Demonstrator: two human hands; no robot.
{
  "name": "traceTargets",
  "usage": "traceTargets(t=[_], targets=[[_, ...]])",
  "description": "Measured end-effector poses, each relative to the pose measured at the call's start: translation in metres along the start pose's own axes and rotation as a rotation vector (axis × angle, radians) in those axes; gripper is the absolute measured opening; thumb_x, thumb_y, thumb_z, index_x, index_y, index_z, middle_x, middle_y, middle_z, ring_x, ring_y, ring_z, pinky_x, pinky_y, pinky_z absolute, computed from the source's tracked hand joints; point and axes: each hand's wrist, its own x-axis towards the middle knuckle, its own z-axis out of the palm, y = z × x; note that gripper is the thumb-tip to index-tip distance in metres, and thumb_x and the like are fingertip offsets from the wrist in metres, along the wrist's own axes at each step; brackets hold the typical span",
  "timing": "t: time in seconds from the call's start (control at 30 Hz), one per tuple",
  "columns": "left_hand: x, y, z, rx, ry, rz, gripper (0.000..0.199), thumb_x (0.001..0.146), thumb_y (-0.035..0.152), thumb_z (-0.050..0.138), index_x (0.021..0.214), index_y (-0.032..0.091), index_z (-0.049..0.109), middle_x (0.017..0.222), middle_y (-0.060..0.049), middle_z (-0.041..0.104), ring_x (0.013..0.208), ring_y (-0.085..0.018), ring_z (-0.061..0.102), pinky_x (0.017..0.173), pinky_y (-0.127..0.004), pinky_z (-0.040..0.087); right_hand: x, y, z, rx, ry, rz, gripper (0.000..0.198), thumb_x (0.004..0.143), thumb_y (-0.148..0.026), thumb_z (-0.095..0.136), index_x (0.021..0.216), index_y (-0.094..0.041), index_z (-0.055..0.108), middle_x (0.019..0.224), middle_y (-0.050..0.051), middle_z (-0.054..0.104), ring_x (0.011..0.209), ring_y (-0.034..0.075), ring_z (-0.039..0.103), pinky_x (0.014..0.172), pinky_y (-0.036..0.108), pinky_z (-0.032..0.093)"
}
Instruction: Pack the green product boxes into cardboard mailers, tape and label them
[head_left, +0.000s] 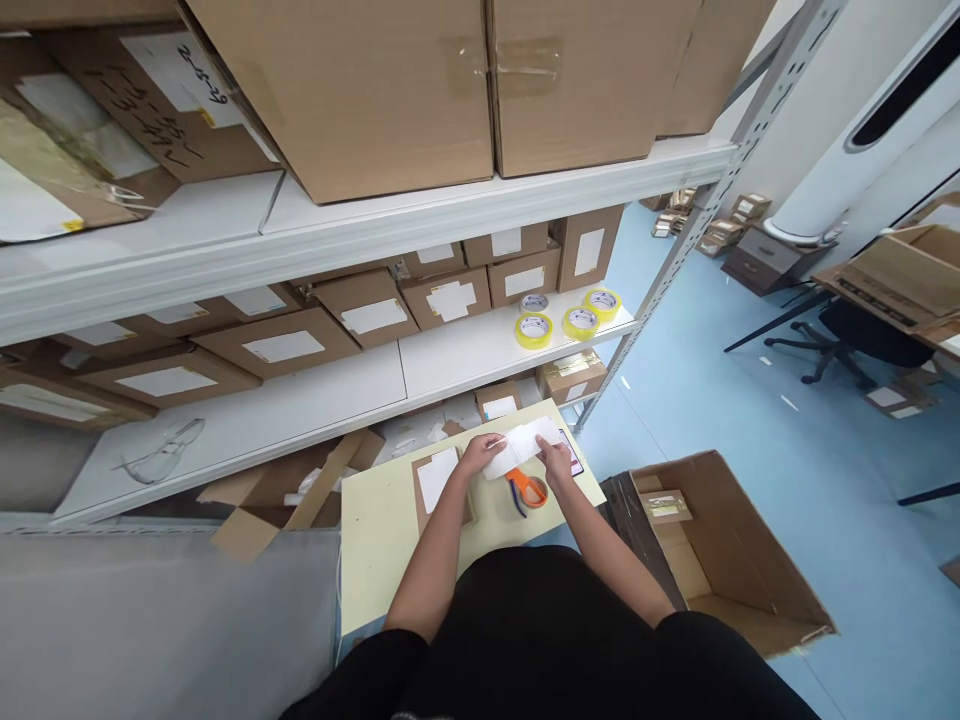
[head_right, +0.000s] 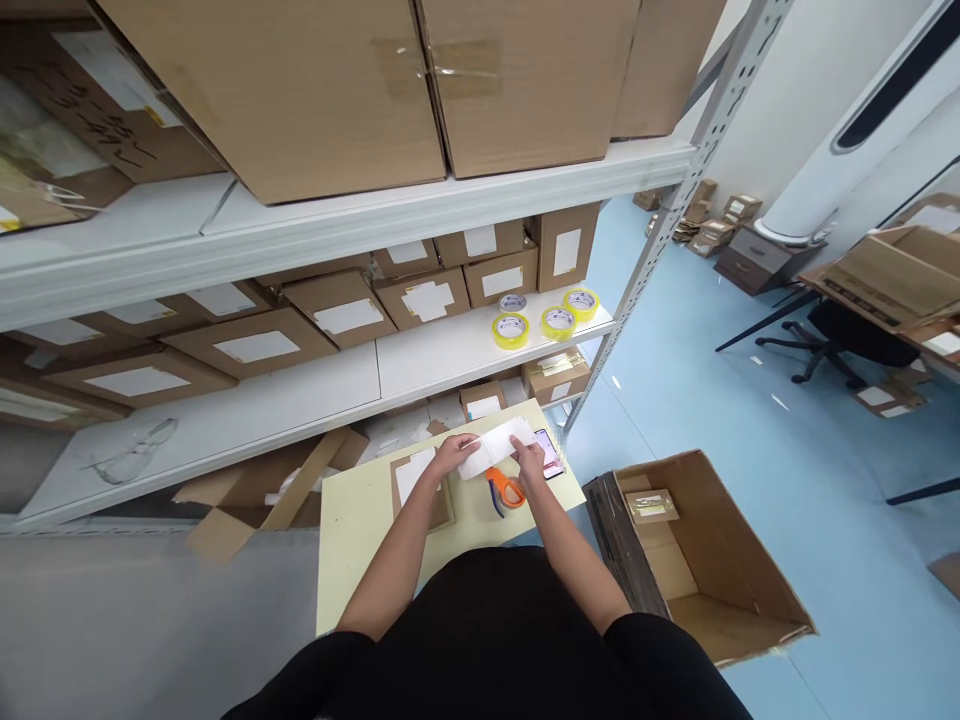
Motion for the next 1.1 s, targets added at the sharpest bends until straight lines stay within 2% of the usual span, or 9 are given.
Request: traceTargets(t=[0.17, 0.3, 0.5, 0.7, 0.83, 0.9, 0.97, 1.03, 1.1], targets=[[-0.006, 0.006, -0.010, 0.116, -0.036, -0.015, 0.040, 0.075, 0.056, 0.072, 0.070, 0.016, 0.073, 0.071, -0.002, 0.070, 0.068, -0.018, 0.060, 0.067, -0.029, 0.048, -0.009, 0.002, -0.009, 0.004, -0.061, 0.028, 0.040, 0.066, -0.042, 0.088, 0.096, -0.020, 0.073, 0.102, 0.008, 0.080, 0.097, 0.027, 0.074, 0.080, 0.037, 0.061], [-0.014, -0.003, -0.025, 0.150, -0.092, -0.001, 0.037, 0.074, 0.054, 0.073, 0.071, 0.017, 0.076, 0.074, -0.003, 0.074, 0.071, -0.020, 0.063, 0.068, -0.029, 0.048, -0.007, 0.002, -0.021, -0.131, -0.181, 0.039, 0.039, 0.064, -0.046, 0.089, 0.087, -0.019, 0.072, 0.090, 0.006, 0.078, 0.086, 0.024, 0.072, 0.074, 0.034, 0.059], [-0.022, -0.026, -0.053, 0.011, 0.115, -0.039, 0.040, 0.075, 0.058, 0.073, 0.084, 0.020, 0.081, 0.093, -0.008, 0.081, 0.087, -0.026, 0.071, 0.081, -0.035, 0.054, -0.004, -0.009, -0.034, -0.065, 0.022, -0.063, 0.041, 0.069, -0.051, 0.083, 0.094, -0.023, 0.067, 0.092, 0.004, 0.076, 0.084, 0.022, 0.071, 0.067, 0.031, 0.057], [0.008, -0.015, -0.016, 0.008, 0.304, -0.072, 0.044, 0.081, 0.055, 0.070, 0.100, 0.017, 0.081, 0.105, -0.011, 0.080, 0.101, -0.029, 0.071, 0.093, -0.041, 0.055, -0.022, -0.025, -0.021, -0.012, -0.167, -0.022, 0.041, 0.066, -0.041, 0.086, 0.099, -0.023, 0.068, 0.102, 0.005, 0.077, 0.087, 0.022, 0.071, 0.071, 0.030, 0.057], [0.018, 0.005, 0.005, 0.059, 0.490, -0.041, 0.054, 0.078, 0.051, 0.077, 0.120, 0.017, 0.076, 0.124, -0.014, 0.073, 0.117, -0.030, 0.065, 0.106, -0.044, 0.048, -0.039, -0.033, -0.004, -0.151, -0.276, -0.038, 0.035, 0.062, -0.033, 0.084, 0.093, -0.022, 0.071, 0.091, 0.003, 0.076, 0.081, 0.021, 0.069, 0.071, 0.031, 0.056], [0.005, 0.012, -0.001, -0.037, 0.440, -0.035, 0.054, 0.081, 0.059, 0.073, 0.116, 0.017, 0.077, 0.118, -0.014, 0.075, 0.113, -0.030, 0.067, 0.104, -0.043, 0.050, -0.046, -0.042, 0.003, -0.267, -0.339, -0.084, 0.030, 0.063, -0.030, 0.081, 0.091, -0.020, 0.073, 0.088, 0.003, 0.075, 0.080, 0.021, 0.068, 0.071, 0.032, 0.055], [-0.019, 0.016, -0.012, -0.168, 0.260, -0.034, 0.056, 0.081, 0.064, 0.072, 0.112, 0.017, 0.078, 0.108, -0.013, 0.077, 0.103, -0.028, 0.070, 0.097, -0.041, 0.052, -0.053, -0.050, 0.010, -0.368, -0.382, -0.163, 0.037, 0.062, -0.025, 0.078, 0.098, -0.021, 0.075, 0.094, 0.004, 0.075, 0.082, 0.021, 0.067, 0.072, 0.033, 0.054], [-0.049, 0.017, -0.020, -0.238, 0.076, -0.042, 0.055, 0.072, 0.061, 0.082, 0.106, 0.018, 0.079, 0.098, -0.010, 0.078, 0.094, -0.026, 0.071, 0.090, -0.038, 0.054, -0.060, -0.053, 0.020, -0.425, -0.414, -0.216, 0.052, 0.062, -0.022, 0.077, 0.114, -0.022, 0.073, 0.099, 0.004, 0.075, 0.083, 0.022, 0.067, 0.072, 0.033, 0.054], [-0.078, 0.017, -0.020, -0.246, 0.004, -0.067, 0.049, 0.062, 0.055, 0.091, 0.093, 0.017, 0.080, 0.087, -0.006, 0.077, 0.086, -0.025, 0.071, 0.082, -0.035, 0.055, -0.066, -0.049, 0.032, -0.420, -0.471, -0.198, 0.062, 0.064, -0.025, 0.078, 0.125, -0.024, 0.068, 0.096, 0.004, 0.075, 0.082, 0.022, 0.067, 0.072, 0.034, 0.054]])
